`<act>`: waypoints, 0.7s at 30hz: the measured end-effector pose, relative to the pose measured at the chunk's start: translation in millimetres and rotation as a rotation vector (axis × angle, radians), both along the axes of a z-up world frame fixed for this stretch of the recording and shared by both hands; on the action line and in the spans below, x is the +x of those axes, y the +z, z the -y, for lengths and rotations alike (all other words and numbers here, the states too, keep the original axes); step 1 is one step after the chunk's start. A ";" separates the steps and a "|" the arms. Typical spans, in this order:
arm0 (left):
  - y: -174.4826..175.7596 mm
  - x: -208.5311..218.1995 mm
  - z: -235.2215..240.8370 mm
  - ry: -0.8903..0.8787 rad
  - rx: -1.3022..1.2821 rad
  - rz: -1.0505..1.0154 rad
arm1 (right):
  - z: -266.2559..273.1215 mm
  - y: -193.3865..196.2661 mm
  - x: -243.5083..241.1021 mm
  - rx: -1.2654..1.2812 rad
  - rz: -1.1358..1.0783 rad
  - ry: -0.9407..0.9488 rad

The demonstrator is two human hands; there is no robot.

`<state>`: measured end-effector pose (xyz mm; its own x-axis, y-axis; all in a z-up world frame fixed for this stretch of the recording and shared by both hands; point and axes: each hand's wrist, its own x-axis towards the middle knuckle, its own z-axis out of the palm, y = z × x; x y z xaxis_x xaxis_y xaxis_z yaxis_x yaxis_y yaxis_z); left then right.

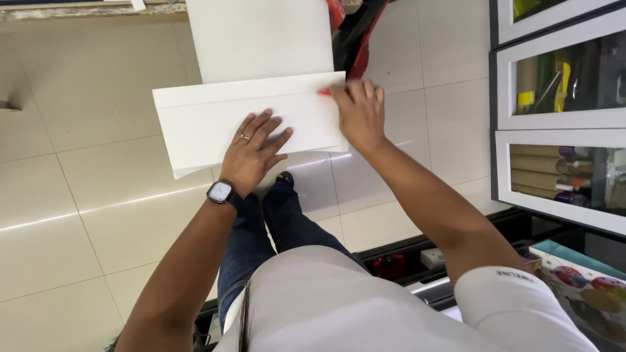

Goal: Applying a white adhesive film to a rectangular board using a squeegee and a roller to ensure a smooth finish.

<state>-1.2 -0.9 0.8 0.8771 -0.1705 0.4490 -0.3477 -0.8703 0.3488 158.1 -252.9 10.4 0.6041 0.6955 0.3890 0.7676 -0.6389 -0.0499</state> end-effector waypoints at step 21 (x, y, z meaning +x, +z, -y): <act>-13.7 -3.2 0.3 0.000 0.015 -0.080 | -53.5 7.8 -71.5 0.121 -0.014 -0.578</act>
